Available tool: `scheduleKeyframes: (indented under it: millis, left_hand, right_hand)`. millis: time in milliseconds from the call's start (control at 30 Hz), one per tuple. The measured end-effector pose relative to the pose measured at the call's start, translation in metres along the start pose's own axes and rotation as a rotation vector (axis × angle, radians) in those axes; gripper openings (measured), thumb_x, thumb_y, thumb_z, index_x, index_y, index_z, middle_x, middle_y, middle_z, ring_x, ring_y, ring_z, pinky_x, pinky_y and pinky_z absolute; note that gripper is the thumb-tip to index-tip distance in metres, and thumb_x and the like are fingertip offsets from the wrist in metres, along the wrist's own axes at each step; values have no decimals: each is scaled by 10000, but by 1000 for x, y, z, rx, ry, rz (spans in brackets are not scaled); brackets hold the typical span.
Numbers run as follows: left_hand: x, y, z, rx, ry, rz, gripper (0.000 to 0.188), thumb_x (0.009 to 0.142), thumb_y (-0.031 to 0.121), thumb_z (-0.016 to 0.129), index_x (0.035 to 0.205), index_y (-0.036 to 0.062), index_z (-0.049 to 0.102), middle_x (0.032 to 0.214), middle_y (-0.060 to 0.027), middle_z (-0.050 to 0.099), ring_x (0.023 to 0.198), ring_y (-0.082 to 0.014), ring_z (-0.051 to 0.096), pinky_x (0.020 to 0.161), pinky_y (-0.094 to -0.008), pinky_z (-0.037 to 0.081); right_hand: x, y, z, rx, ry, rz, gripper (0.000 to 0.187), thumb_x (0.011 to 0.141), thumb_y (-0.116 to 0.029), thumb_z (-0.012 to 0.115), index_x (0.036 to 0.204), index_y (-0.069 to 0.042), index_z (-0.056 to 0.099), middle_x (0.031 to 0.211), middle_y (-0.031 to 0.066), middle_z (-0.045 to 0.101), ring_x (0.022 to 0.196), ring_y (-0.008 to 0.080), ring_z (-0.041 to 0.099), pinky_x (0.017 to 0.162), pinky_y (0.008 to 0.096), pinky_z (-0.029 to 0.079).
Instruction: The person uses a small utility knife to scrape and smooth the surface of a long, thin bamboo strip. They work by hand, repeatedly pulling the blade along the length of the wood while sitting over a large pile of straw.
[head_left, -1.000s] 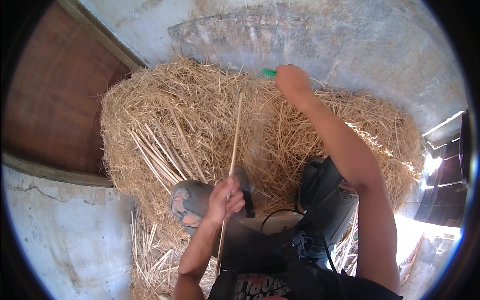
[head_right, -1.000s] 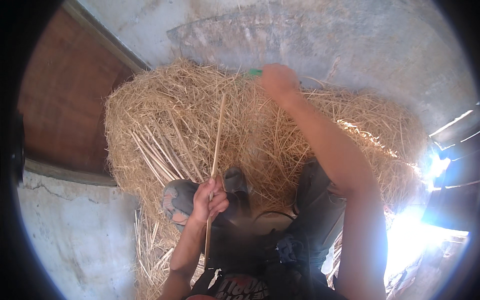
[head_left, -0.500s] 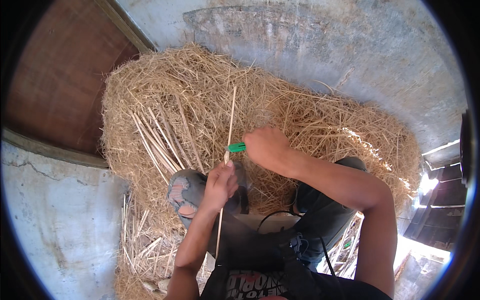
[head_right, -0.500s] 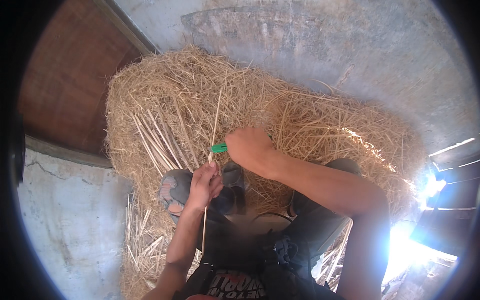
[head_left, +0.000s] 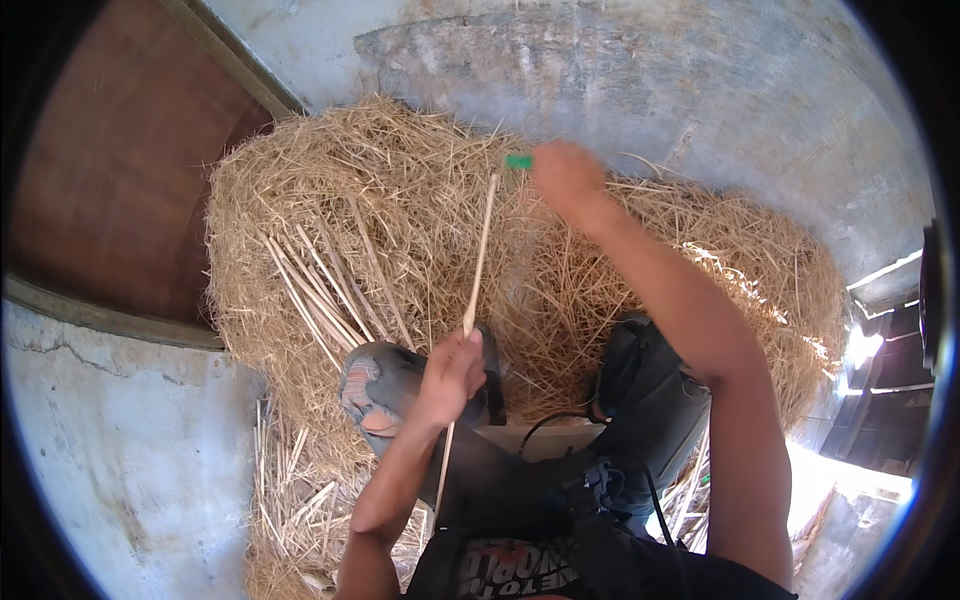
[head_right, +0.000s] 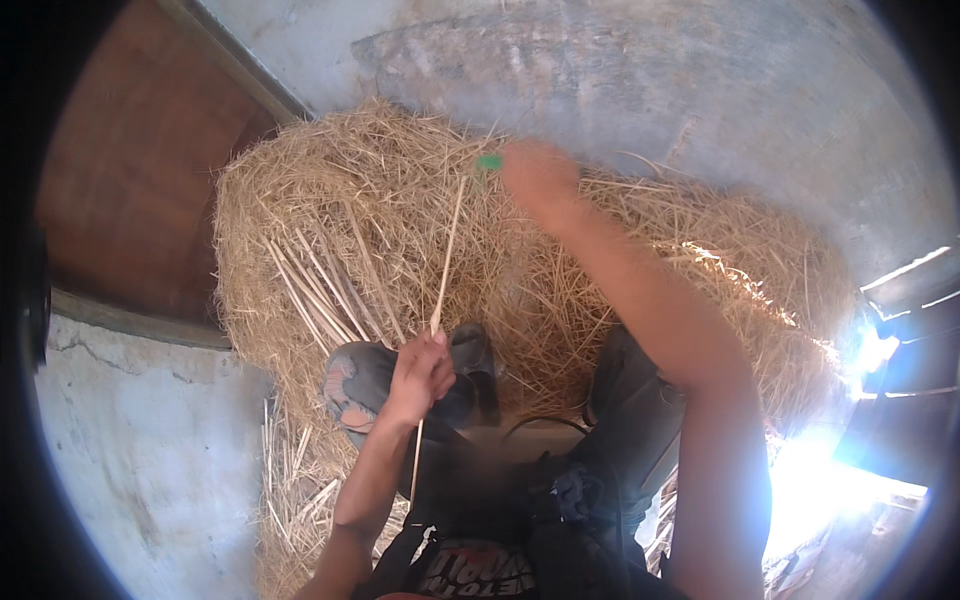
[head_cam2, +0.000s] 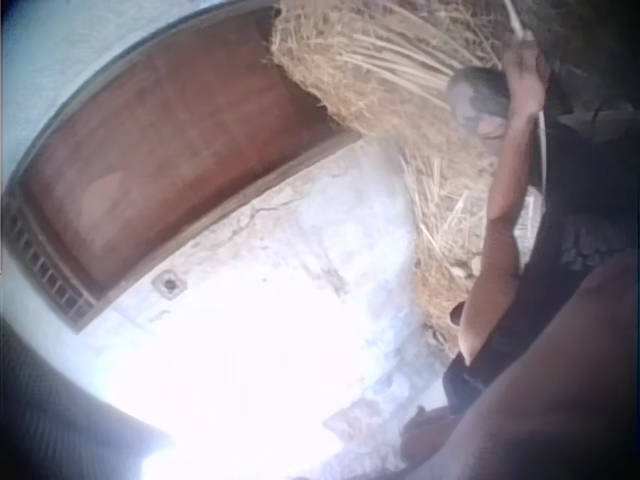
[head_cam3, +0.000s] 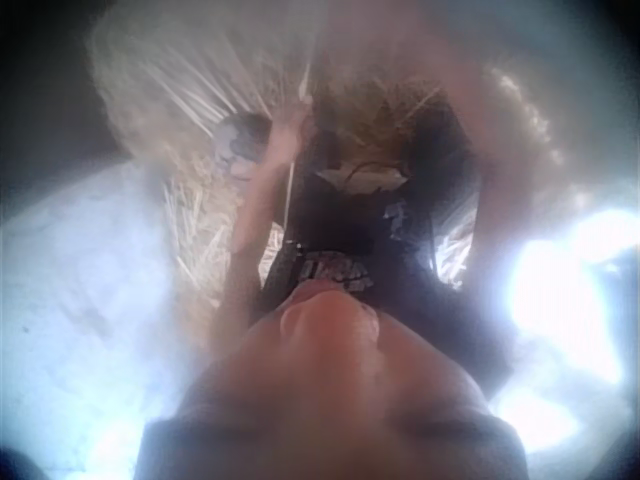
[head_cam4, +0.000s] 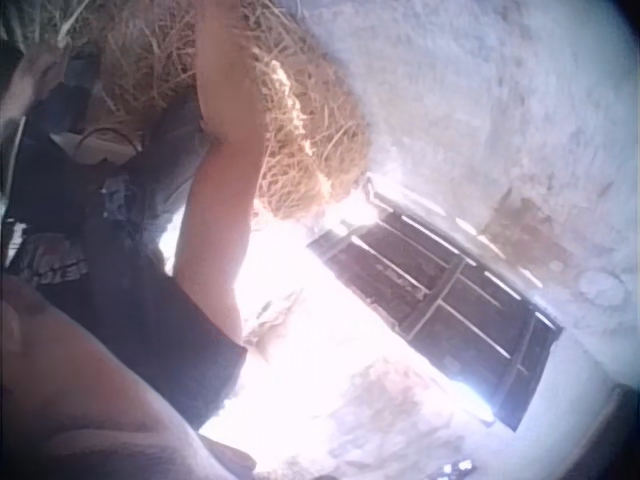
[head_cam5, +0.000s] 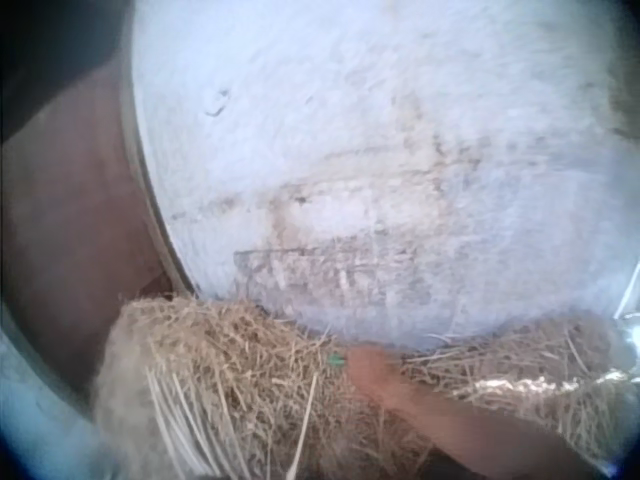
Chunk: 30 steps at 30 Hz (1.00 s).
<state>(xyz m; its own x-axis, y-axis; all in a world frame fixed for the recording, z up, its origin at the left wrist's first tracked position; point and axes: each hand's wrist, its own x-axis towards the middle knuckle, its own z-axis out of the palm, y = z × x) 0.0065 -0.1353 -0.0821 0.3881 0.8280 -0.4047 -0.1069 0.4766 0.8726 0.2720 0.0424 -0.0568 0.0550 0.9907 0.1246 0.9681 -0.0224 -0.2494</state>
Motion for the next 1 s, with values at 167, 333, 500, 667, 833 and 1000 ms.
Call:
scheduleKeyframes:
  millis: [167, 333, 500, 667, 833, 1000]
  left_hand:
    - [-2, 1, -11, 2, 17, 55, 332, 1084, 352, 513, 873, 98, 478, 557, 64, 345, 415, -44, 270, 402, -238, 225]
    - [11, -5, -14, 325, 196, 242, 272, 1073, 276, 552, 893, 74, 521, 581, 92, 360, 480, -17, 316, 438, -231, 242]
    - [12, 1, -10, 504, 256, 304, 285, 1061, 269, 571, 872, 57, 548, 601, 80, 414, 512, -18, 353, 459, -241, 270]
    - [18, 6, -4, 588, 246, 265, 317, 1050, 274, 584, 872, 12, 563, 608, -5, 424, 594, -87, 406, 548, -312, 364]
    - [12, 3, -6, 598, 252, 246, 298, 1053, 270, 574, 884, 24, 565, 606, 16, 428, 567, -73, 392, 522, -296, 337]
    - [7, -4, -7, 555, 153, 228, 289, 1067, 264, 547, 872, 51, 547, 588, 77, 406, 508, -32, 359, 465, -253, 278]
  right_hand:
    - [9, 99, -14, -112, 126, 156, 218, 951, -139, 561, 871, -5, 713, 817, 186, 716, 746, 328, 719, 673, 435, 582]
    - [-35, 43, -26, 25, -6, -77, 155, 912, -126, 644, 889, 14, 709, 800, 207, 708, 750, 367, 711, 700, 484, 565]
    - [-82, -30, -14, 225, -176, -285, 121, 863, -130, 661, 884, -22, 710, 808, 184, 703, 766, 371, 702, 704, 506, 559]
    - [-102, -57, 9, 163, -256, -354, 144, 853, -100, 599, 833, -35, 726, 823, 192, 722, 768, 378, 726, 668, 502, 573]
    - [-83, -58, 19, 162, -226, -287, 169, 899, -104, 577, 859, -23, 719, 821, 184, 723, 754, 365, 729, 654, 500, 573]
    - [-28, -9, 4, 104, -97, -130, 149, 869, -83, 577, 904, -25, 710, 788, 184, 704, 732, 363, 713, 688, 490, 573]
